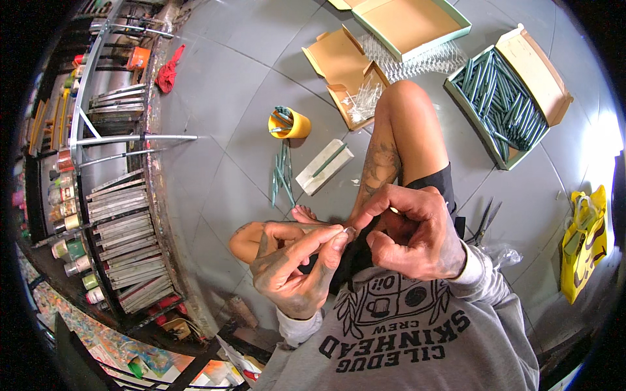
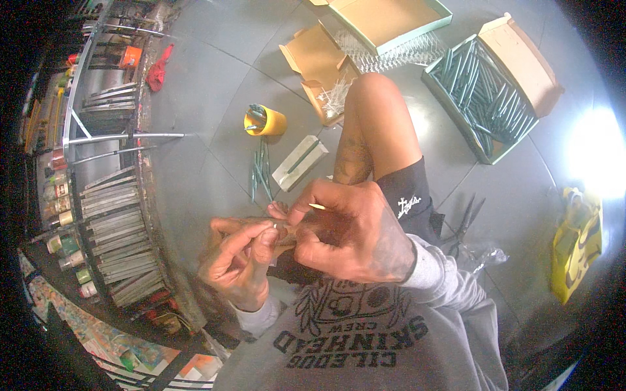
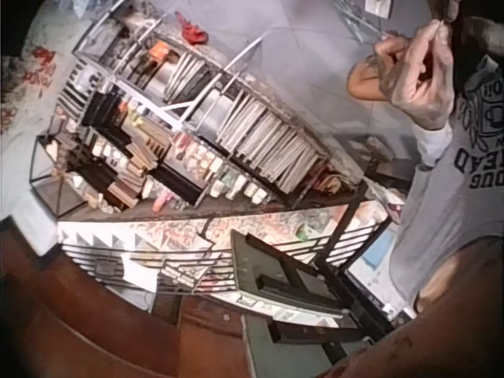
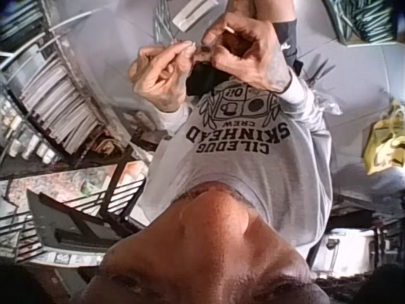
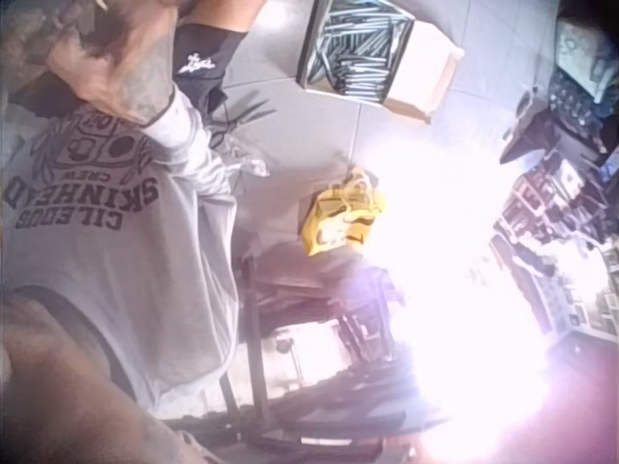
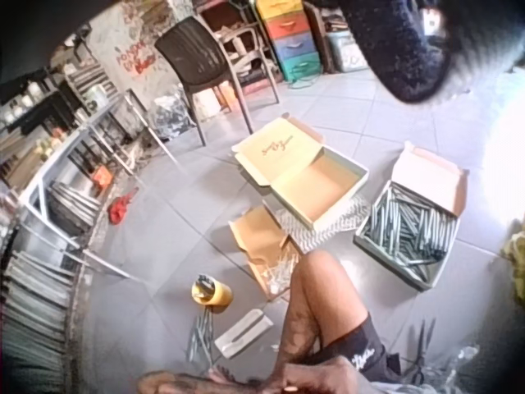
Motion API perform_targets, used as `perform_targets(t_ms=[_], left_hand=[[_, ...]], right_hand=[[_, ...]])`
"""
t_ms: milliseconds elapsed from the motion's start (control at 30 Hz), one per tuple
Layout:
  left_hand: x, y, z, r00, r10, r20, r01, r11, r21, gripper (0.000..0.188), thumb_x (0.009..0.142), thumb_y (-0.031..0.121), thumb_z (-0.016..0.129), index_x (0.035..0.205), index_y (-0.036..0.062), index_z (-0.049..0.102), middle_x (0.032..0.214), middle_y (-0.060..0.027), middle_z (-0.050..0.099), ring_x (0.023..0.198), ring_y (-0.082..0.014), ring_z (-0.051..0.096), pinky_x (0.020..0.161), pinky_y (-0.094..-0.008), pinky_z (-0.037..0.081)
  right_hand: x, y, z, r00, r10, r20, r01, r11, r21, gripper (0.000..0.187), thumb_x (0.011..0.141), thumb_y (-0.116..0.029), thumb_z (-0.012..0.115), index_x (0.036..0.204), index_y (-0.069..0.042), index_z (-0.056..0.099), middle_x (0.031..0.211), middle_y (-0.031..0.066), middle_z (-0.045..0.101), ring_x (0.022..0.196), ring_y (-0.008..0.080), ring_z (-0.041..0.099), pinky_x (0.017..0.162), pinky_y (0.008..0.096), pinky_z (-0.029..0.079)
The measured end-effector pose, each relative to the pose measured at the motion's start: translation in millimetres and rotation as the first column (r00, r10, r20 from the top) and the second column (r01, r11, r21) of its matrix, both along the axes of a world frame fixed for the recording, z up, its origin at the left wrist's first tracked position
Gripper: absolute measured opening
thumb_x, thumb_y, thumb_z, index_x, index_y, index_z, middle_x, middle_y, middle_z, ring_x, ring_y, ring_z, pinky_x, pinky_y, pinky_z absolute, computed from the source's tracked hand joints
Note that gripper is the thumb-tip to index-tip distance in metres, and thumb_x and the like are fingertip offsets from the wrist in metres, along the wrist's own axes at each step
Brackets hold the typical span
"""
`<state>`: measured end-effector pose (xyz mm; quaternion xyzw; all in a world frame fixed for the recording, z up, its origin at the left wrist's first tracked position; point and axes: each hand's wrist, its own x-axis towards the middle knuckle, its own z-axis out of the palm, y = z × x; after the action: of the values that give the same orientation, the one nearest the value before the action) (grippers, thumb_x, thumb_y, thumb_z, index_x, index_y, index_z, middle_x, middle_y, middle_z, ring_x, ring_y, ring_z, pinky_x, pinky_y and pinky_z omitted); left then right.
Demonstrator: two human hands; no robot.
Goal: The person inserts a white wick into a green tube, wraps a small piece of plastic around the top by hand, and secures it.
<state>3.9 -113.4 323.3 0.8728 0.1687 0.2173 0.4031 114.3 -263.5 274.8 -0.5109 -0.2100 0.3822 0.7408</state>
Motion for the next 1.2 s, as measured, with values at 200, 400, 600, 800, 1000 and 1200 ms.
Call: perform_targets(t_ms=[200,400,600,800,1000,1200], left_hand=[[-0.7,4.5,-11.6,0.994,-0.015,0.11,0.015,1.0,0.007,0.023,0.075,0.011,0.085,0.095,0.0047,0.078,0.075,-0.0005,0.071,0.063,-0.0074,0.043,0.051,-0.021,0.028],[0.7,1.2,-6.7,0.998,0.001,0.063,-0.004,0.999,0.048,0.024,0.073,0.008,0.085,0.095,0.0049,0.078,0.075,-0.0002,0.072,0.067,-0.0096,0.049,0.057,-0.0211,0.035],[1.5,-1.7,-4.4,1.0,-0.005,0.021,0.004,0.998,0.064,0.023,0.073,0.009,0.083,0.095,0.0074,0.079,0.076,0.0024,0.073,0.07,-0.0107,0.052,0.068,-0.0243,0.041],[0.5,2.0,-7.2,0.993,-0.114,0.035,0.106,0.978,0.182,0.017,0.076,0.005,0.081,0.093,0.0044,0.077,0.084,-0.0061,0.07,0.072,-0.013,0.056,0.061,-0.0239,0.04],[0.5,4.5,-6.2,0.982,-0.188,0.011,0.178,0.943,0.282,0.018,0.074,0.004,0.081,0.091,0.0046,0.077,0.083,-0.0054,0.074,0.077,-0.0187,0.061,0.073,-0.0284,0.045],[-3.7,8.8,-7.1,0.981,-0.167,0.094,0.156,0.981,0.115,0.014,0.077,0.0,0.079,0.091,-0.0005,0.075,0.085,-0.0084,0.068,0.079,-0.0175,0.063,0.068,-0.0256,0.046]], right_hand=[[7.1,2.4,9.1,0.998,0.035,0.053,-0.037,0.998,0.043,0.011,0.086,0.004,0.059,0.096,0.01,0.06,0.096,0.0143,0.067,0.111,0.0232,0.065,0.087,0.0283,0.057],[7.7,1.9,8.2,1.0,0.023,0.02,-0.024,0.998,0.055,0.009,0.087,0.003,0.061,0.094,0.008,0.062,0.095,0.0138,0.069,0.105,0.0195,0.067,0.086,0.0276,0.056],[6.9,3.4,7.7,0.994,-0.023,0.111,0.023,1.0,0.003,0.007,0.086,0.002,0.065,0.091,0.007,0.064,0.091,0.0142,0.071,0.095,0.0158,0.069,0.081,0.0264,0.058],[5.0,6.3,8.8,0.95,-0.093,0.297,0.107,0.994,-0.031,0.009,0.082,0.0,0.07,0.084,0.004,0.062,0.079,0.0115,0.071,0.08,0.0146,0.072,0.071,0.0266,0.059],[0.2,11.2,6.3,0.875,-0.124,0.467,0.165,0.985,-0.047,0.015,0.077,-0.011,0.077,0.081,-0.003,0.064,0.051,0.0071,0.051,0.044,0.0165,0.057,0.045,0.0304,0.042],[4.7,5.3,11.5,0.957,-0.035,0.287,0.058,0.996,-0.071,0.01,0.08,-0.003,0.069,0.087,0.002,0.064,0.065,0.0082,0.064,0.061,0.0093,0.064,0.056,0.0268,0.052]])
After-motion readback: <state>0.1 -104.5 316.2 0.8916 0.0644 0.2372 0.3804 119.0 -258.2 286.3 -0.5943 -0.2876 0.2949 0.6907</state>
